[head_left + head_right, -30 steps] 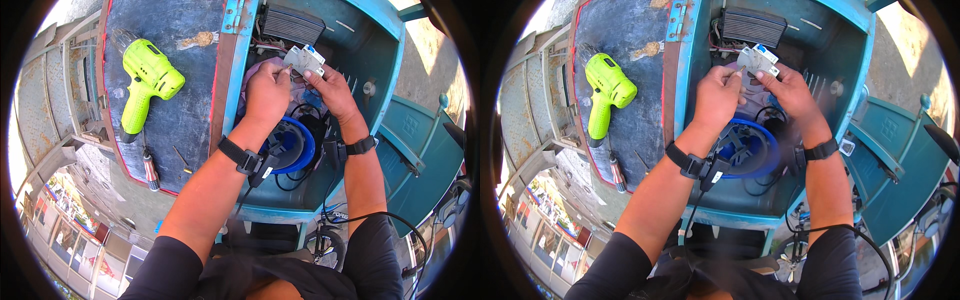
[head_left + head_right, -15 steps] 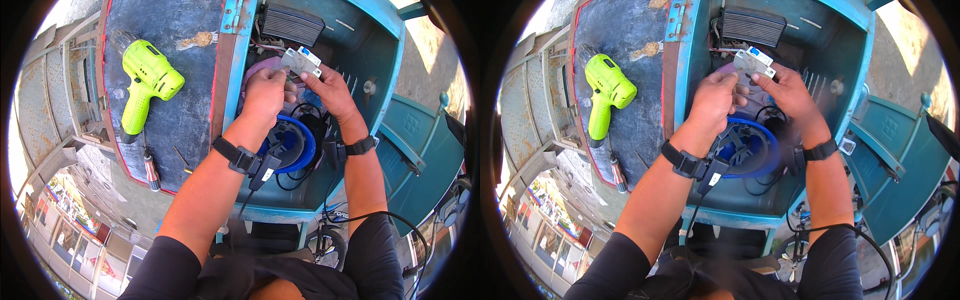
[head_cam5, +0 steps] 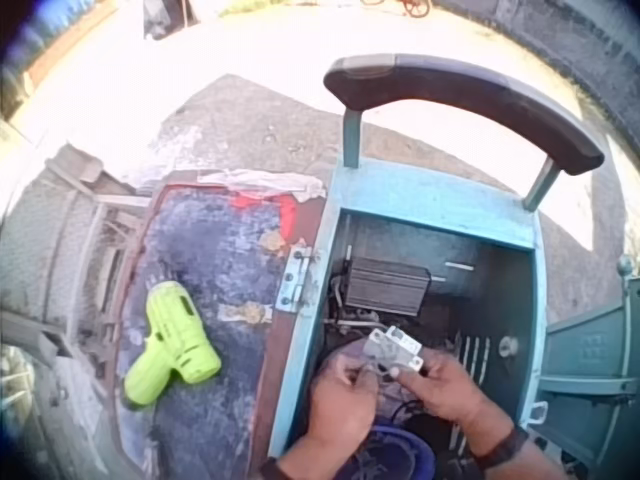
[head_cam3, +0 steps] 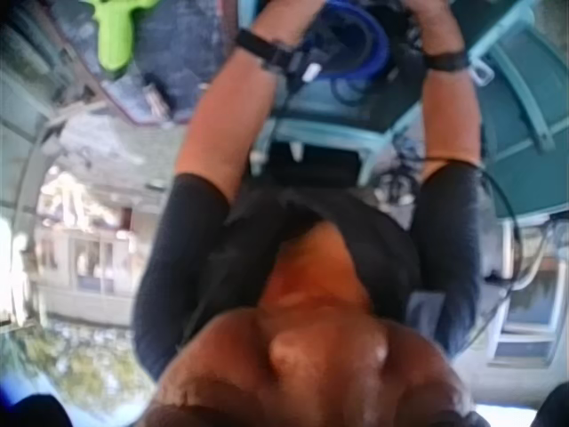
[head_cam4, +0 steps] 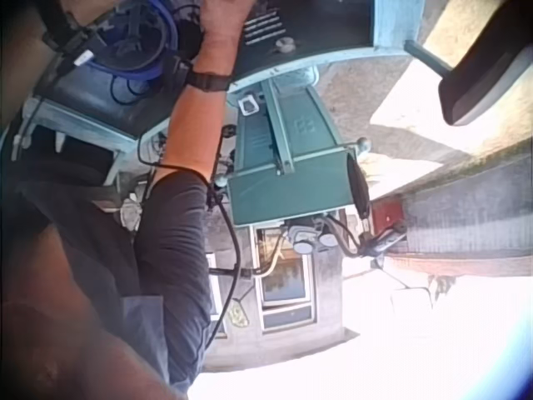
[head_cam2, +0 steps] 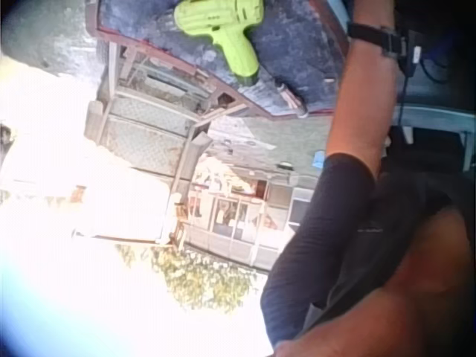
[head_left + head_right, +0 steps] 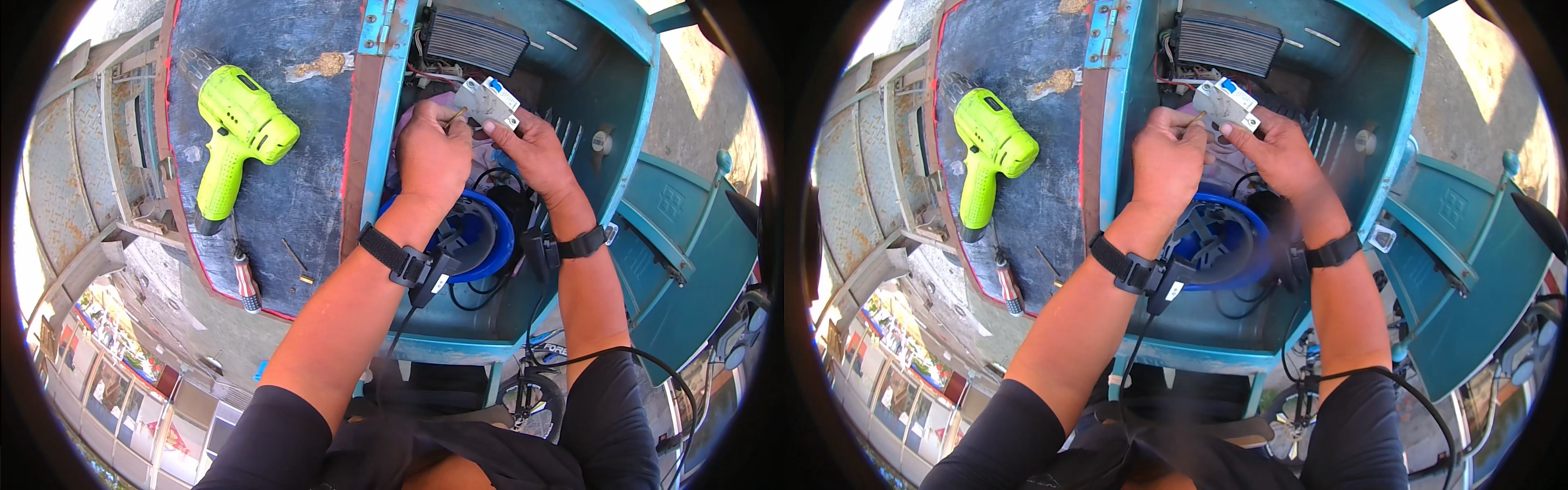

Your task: The person selects a small yellow wire from a pink bucket filled with hardware and connects it to a white electrical component inside a teal storage compartment. They then use a green power drill to secure the component within the compartment.

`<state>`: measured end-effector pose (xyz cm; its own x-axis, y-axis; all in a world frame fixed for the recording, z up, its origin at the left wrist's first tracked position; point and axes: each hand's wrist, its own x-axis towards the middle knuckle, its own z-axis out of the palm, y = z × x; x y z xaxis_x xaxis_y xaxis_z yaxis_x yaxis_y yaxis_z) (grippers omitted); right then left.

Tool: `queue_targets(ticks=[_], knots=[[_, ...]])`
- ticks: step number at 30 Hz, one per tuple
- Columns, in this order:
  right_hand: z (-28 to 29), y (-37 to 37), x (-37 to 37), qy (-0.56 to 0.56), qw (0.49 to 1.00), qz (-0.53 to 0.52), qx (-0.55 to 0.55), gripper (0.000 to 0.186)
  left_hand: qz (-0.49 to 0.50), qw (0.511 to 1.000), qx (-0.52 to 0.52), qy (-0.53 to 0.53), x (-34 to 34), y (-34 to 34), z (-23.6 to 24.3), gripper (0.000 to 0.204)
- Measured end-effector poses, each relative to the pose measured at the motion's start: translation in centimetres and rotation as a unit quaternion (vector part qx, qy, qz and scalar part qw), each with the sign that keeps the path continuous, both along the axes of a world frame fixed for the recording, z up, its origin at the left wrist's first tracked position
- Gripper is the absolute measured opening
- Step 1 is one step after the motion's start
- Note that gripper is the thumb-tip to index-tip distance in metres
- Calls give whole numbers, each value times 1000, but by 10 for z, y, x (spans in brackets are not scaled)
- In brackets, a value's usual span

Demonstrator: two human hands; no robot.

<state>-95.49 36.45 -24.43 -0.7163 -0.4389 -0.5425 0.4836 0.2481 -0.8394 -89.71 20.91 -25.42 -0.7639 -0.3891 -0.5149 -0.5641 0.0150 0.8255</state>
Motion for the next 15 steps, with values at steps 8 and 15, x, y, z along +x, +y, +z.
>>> queue_targets(ticks=[8, 15], knots=[[2, 1, 1, 11, 999, 4, 29, 38, 3, 1000, 9, 8, 1, -1, 4, 15], [-1, 0, 4, 4, 999, -8, 36, 37, 70, 972, 203, -93, -5, -1, 20, 21]])
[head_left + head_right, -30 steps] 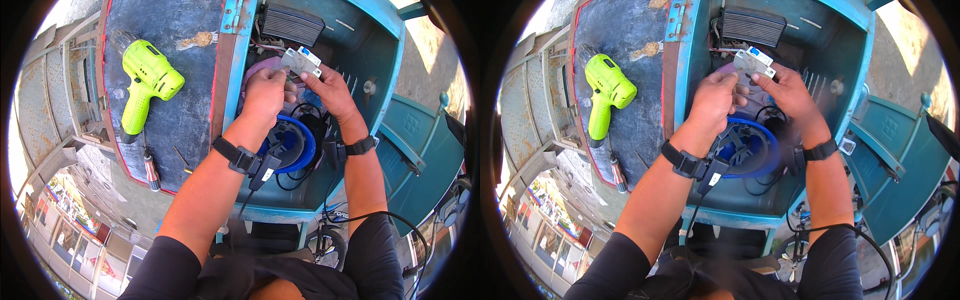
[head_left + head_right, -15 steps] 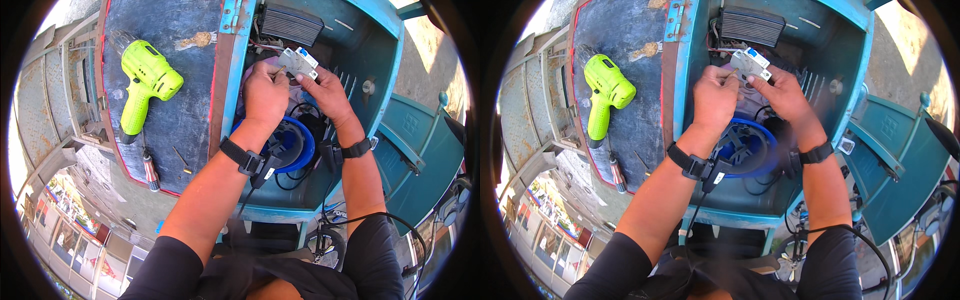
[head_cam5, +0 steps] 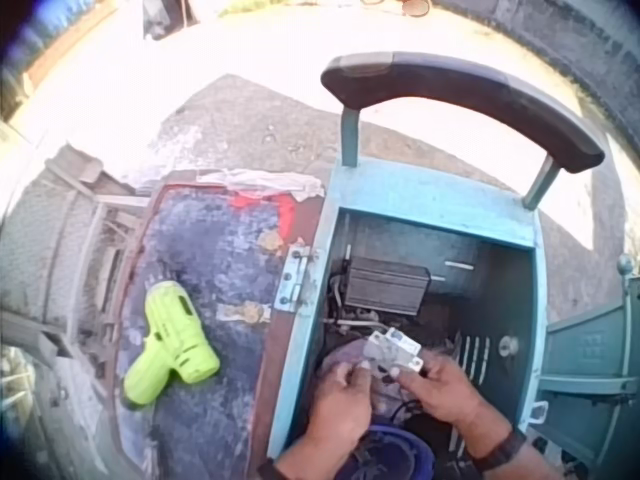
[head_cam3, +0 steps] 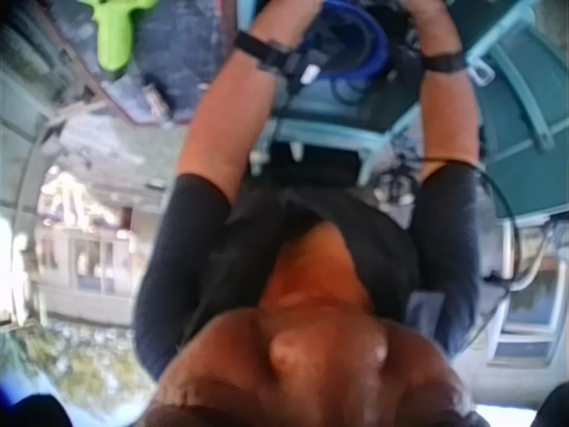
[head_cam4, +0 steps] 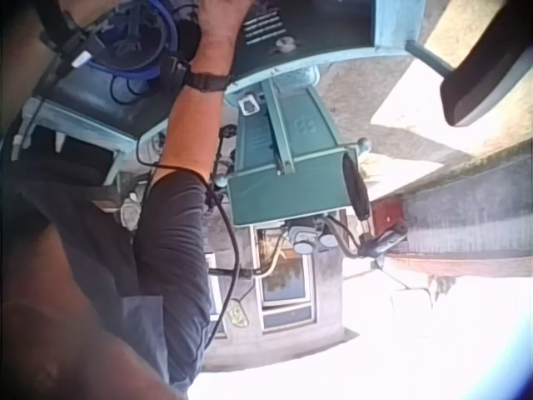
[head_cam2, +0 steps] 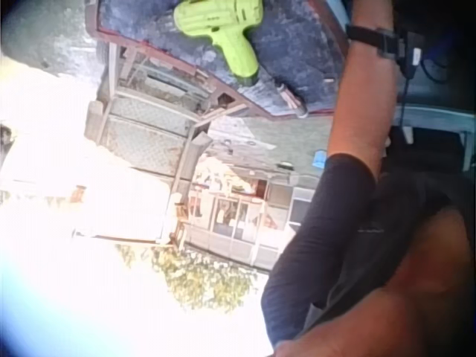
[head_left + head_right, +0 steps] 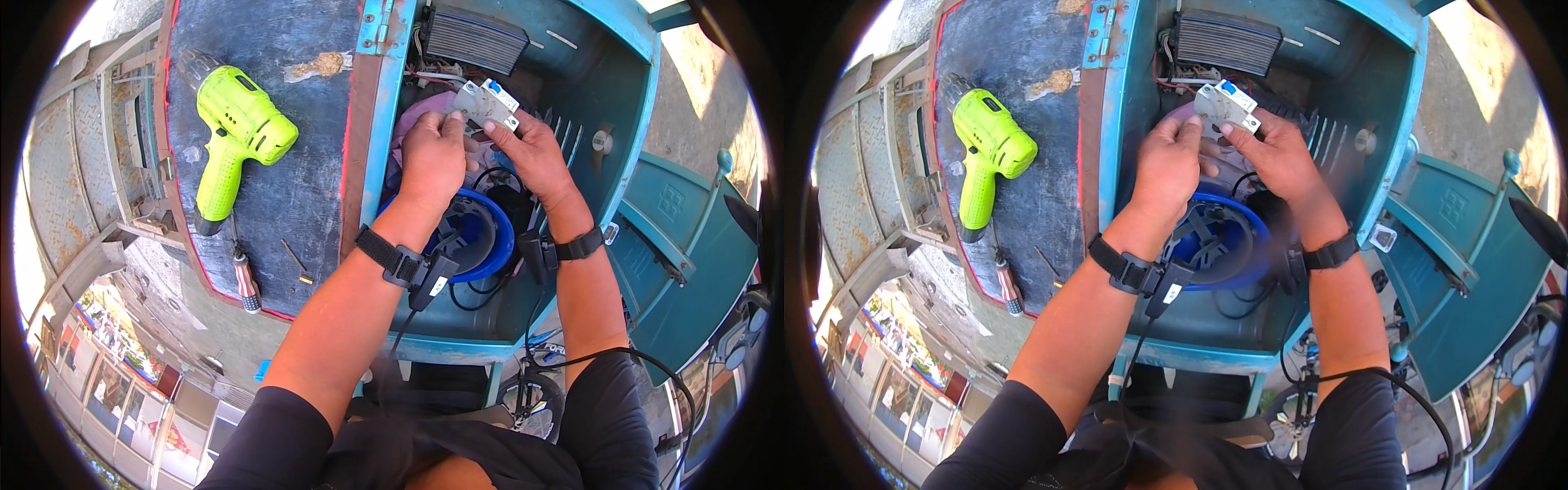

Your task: The person selects a small yellow wire from a pink bucket filled with hardware and connects it to a white electrical component inside a teal storage compartment. They then use a green power drill to secure the component within the compartment.

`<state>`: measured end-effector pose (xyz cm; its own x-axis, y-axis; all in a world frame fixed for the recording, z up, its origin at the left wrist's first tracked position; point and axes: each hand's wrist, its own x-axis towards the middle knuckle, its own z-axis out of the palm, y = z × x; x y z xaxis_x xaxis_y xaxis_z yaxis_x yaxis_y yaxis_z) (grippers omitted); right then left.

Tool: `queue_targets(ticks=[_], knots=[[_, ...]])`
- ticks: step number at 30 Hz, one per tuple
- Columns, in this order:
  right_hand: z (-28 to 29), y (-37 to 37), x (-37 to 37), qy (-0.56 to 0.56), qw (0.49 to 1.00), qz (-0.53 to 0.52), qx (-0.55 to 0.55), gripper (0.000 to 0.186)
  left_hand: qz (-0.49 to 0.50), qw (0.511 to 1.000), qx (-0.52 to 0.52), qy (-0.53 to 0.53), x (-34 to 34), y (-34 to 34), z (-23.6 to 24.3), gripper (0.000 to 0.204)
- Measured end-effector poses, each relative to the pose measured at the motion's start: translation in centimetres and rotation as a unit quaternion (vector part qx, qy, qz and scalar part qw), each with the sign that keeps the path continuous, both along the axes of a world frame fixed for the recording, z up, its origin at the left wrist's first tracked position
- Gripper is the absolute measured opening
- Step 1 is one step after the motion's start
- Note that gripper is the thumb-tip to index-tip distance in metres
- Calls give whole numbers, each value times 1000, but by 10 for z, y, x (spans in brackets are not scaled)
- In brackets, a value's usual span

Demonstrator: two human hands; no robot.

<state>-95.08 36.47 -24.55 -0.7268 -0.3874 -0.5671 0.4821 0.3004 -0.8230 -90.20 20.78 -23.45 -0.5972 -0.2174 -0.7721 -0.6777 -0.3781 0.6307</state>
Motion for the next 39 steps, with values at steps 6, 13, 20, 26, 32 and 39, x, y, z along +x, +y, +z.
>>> queue_targets(ticks=[6, 13, 20, 26, 32, 39], knots=[[-2, 1, 2, 30, 999, 9, 7, 36, -29, 1000, -8, -3, -3, -2, 3, 19], [1, 0, -5, -103, 989, -90, -47, 39, -66, 996, -59, 33, 8, -4, 35, 13], [-14, 7, -17, -247, 951, -169, -80, 44, -211, 925, -260, 180, 71, -46, 89, 8], [-24, 12, -19, -288, 926, -206, -132, 47, -262, 816, -465, 222, 105, -108, 99, 11], [-31, 11, -17, -300, 912, -228, -164, 53, -235, 801, -510, 207, 107, -127, 91, 14], [-23, 6, -15, -274, 925, -205, -165, 68, -206, 776, -540, 252, 97, -122, 76, 16]])
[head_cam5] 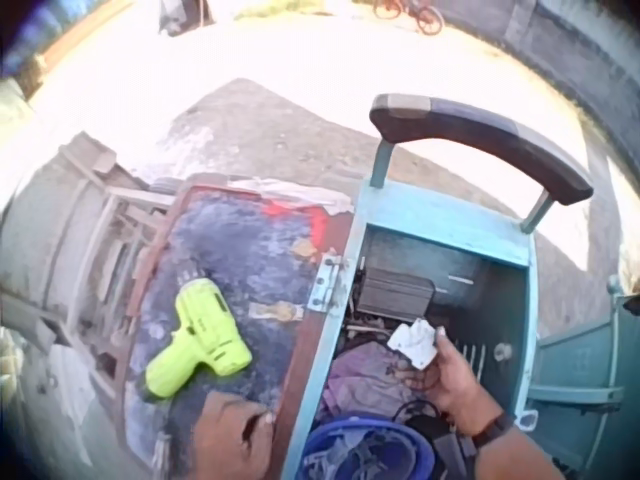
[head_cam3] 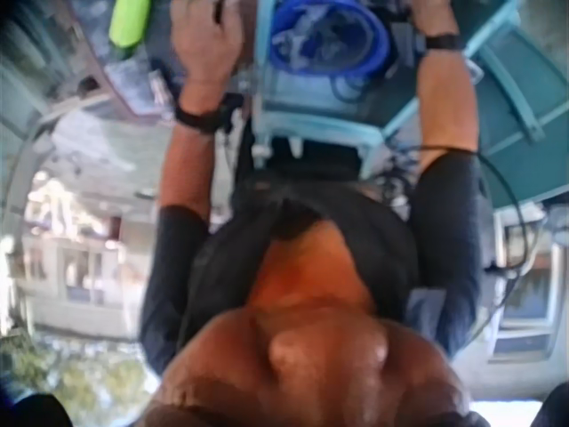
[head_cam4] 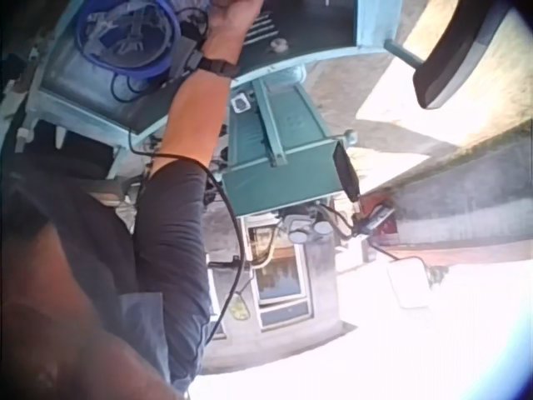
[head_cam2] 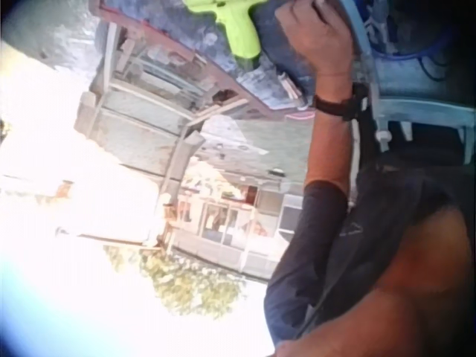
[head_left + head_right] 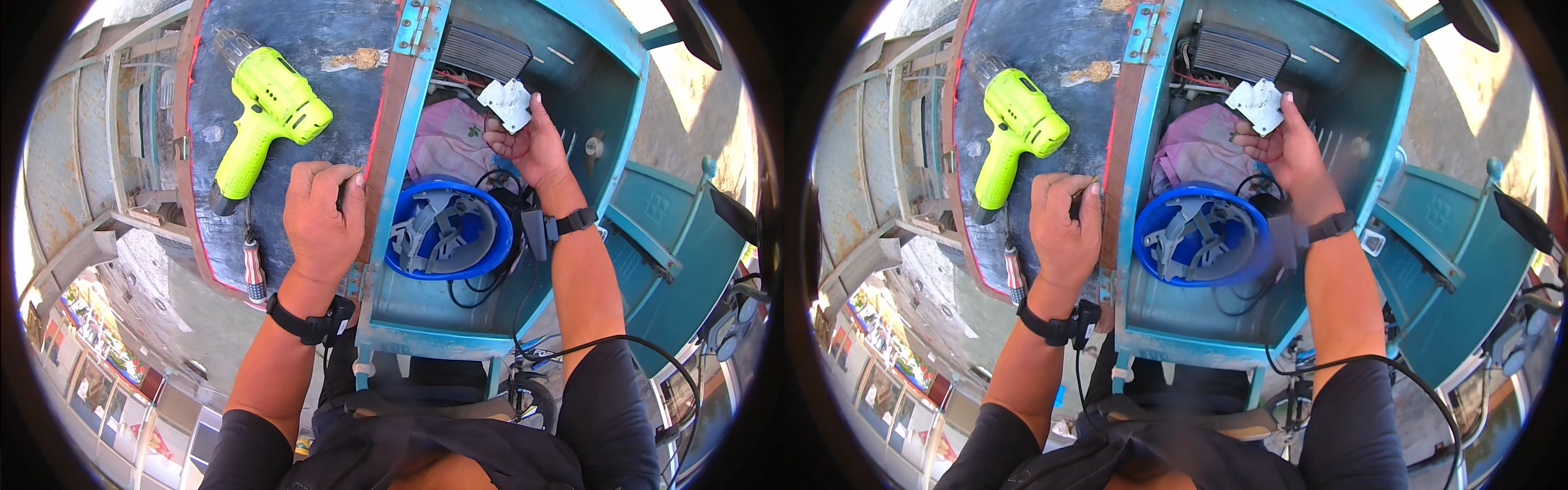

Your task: The person selects a small yellow wire from a pink bucket filled with hardware and connects it to a white electrical component inside a teal storage compartment. They then use a green power drill to secure the component within the compartment.

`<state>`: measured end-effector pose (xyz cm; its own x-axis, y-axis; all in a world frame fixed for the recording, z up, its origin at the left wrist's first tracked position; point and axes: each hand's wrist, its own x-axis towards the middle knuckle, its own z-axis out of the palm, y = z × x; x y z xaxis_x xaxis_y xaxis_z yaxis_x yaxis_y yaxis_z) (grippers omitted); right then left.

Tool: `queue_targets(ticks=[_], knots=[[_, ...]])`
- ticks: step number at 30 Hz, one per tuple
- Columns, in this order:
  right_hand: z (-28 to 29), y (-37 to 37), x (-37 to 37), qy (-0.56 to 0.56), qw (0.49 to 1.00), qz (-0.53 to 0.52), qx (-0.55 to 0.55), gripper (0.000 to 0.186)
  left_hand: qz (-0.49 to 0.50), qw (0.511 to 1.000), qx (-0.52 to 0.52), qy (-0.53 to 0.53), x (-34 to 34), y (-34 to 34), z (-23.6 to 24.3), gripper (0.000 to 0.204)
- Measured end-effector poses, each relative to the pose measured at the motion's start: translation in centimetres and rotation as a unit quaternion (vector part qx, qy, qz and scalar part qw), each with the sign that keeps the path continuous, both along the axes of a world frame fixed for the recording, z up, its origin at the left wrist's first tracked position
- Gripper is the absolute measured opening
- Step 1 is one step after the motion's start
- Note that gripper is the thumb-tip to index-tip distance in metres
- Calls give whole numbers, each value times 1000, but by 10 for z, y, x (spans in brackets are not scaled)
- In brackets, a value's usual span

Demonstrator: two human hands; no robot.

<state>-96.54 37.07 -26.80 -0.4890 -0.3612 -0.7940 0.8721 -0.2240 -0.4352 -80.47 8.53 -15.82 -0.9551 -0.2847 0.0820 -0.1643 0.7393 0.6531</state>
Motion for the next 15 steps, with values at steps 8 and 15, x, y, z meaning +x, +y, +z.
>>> queue_targets(ticks=[8, 15], knots=[[0, 5, 1, 40, 999, 20, -17, 71, -38, 996, -28, 70, -5, 1, -21, 19], [1, 9, -3, 55, 998, 19, -34, 66, -38, 997, -38, 58, -6, 2, -17, 16]])
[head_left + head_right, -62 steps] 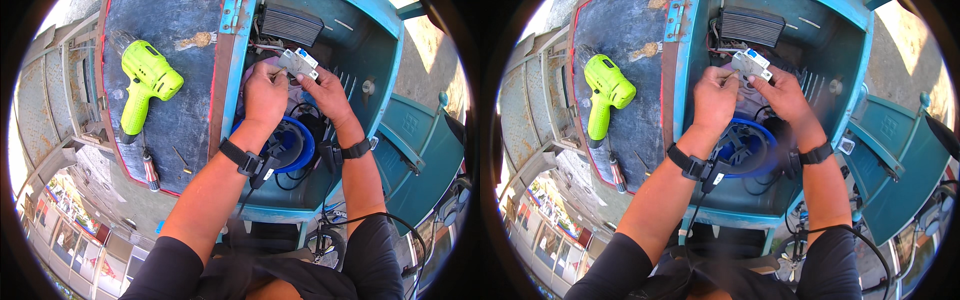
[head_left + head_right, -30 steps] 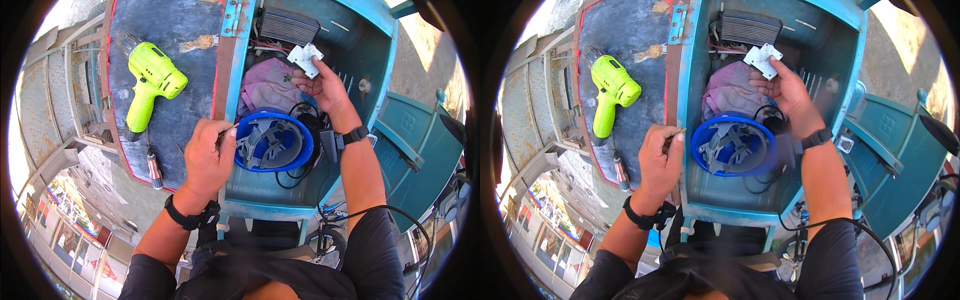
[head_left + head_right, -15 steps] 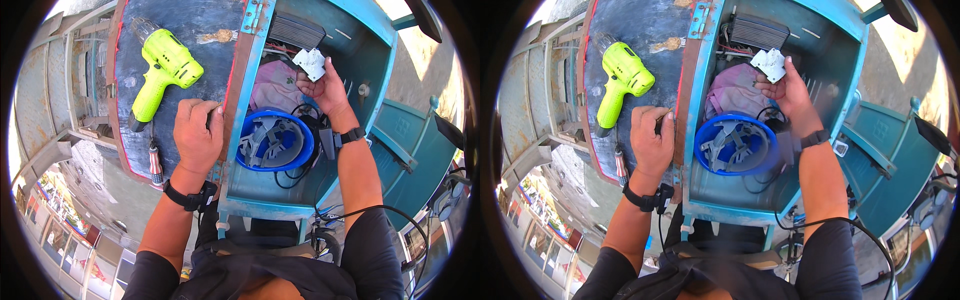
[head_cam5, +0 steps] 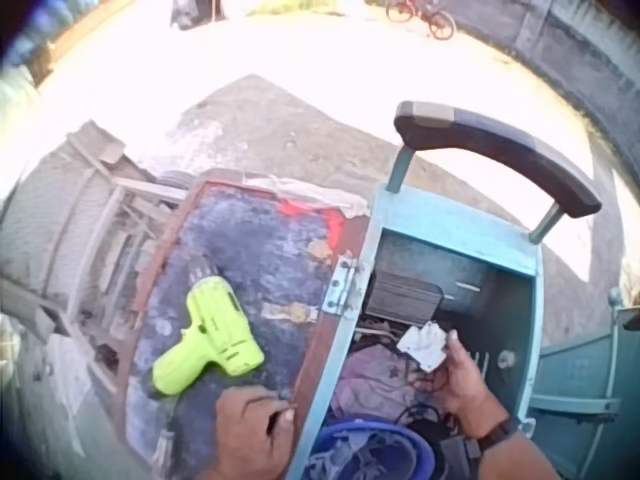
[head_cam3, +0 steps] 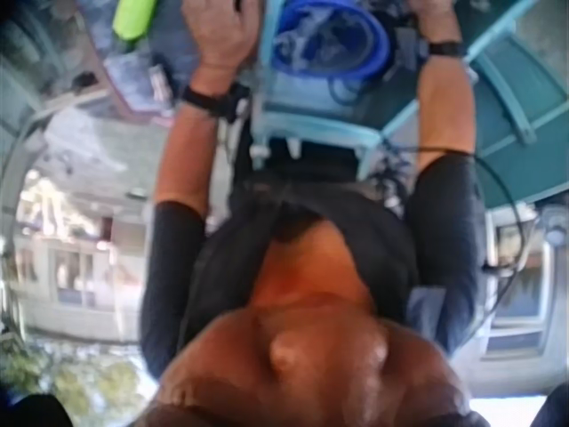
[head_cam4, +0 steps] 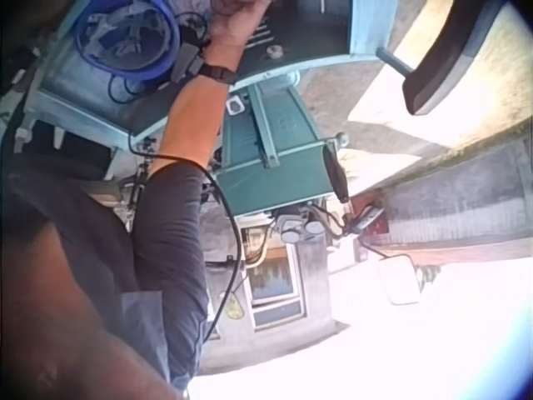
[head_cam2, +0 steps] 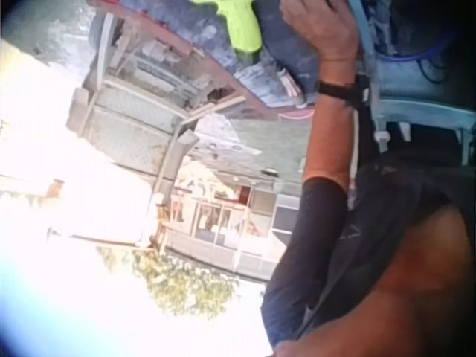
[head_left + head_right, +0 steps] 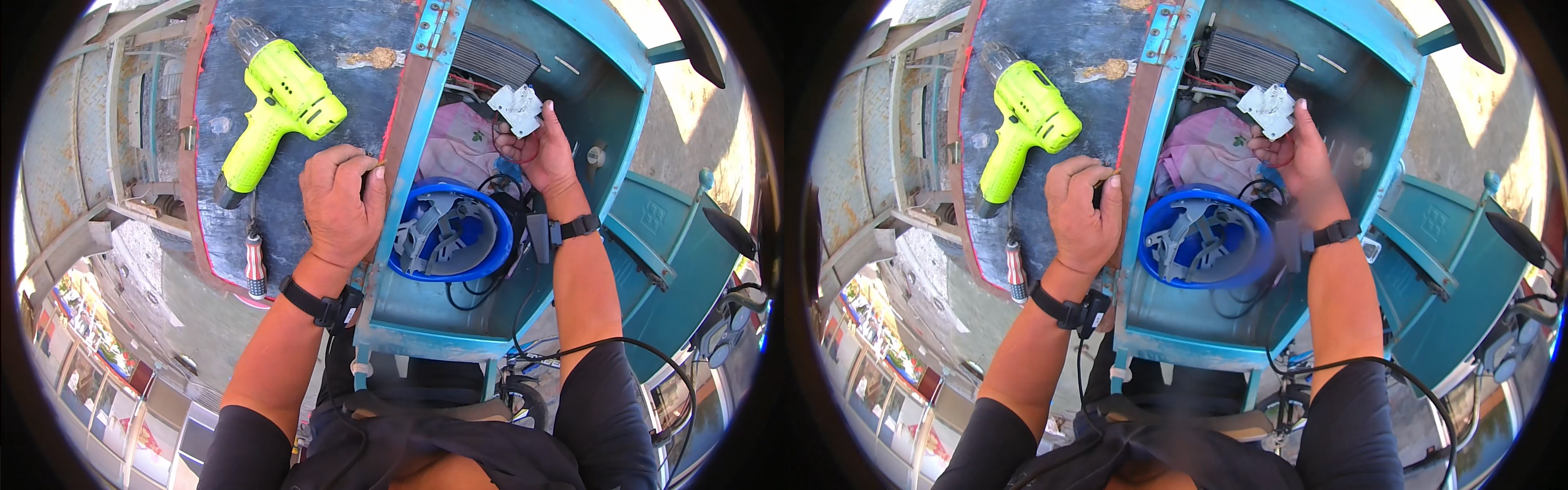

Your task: The person selects a small yellow wire from a pink bucket filled with hardware and connects it to a white electrical component inside a teal storage compartment. They then use a green power drill to secure the component within the compartment.

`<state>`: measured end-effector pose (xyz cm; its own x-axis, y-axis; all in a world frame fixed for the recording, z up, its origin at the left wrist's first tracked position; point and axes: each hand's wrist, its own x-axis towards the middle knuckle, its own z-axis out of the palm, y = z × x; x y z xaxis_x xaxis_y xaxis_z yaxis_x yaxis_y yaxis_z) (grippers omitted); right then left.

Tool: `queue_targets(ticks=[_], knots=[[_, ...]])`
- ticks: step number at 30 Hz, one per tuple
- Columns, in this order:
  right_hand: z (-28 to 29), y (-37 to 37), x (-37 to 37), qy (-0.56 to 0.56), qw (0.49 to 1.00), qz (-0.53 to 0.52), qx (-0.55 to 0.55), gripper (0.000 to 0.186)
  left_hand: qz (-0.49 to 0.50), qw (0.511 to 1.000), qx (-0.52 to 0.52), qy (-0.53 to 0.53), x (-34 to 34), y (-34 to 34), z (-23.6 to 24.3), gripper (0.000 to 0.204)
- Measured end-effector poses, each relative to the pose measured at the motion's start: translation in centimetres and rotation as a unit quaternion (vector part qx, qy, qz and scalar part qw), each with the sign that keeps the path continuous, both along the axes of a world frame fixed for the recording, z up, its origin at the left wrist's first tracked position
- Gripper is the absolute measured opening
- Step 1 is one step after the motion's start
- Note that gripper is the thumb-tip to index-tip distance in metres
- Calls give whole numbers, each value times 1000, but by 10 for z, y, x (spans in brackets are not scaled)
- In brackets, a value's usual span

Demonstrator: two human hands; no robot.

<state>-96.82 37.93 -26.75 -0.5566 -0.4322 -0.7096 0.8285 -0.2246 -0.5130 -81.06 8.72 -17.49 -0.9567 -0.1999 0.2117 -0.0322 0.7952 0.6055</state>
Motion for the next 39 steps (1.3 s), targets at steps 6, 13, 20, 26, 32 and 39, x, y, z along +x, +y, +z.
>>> queue_targets(ticks=[6, 13, 20, 26, 32, 39], knots=[[5, -2, 5, 62, 983, 95, 146, 60, 1, 1000, -16, -5, 0, 0, 0, 15], [-6, -9, 33, 228, 865, 333, 299, 76, 7, 1000, -25, -1, 0, 2, -3, 14], [-25, -29, 54, 331, 686, 438, 478, 83, 9, 999, -32, 9, 0, 0, -8, 16], [-35, -27, 61, 316, 689, 441, 481, 84, 0, 1000, -31, 7, -2, 3, -2, 14], [-1, -21, 58, 316, 697, 400, 504, 73, 2, 999, -32, 11, 0, 2, -4, 14], [51, -2, 84, 344, 758, 302, 464, 57, 10, 998, -28, 50, -1, 1, -12, 13]])
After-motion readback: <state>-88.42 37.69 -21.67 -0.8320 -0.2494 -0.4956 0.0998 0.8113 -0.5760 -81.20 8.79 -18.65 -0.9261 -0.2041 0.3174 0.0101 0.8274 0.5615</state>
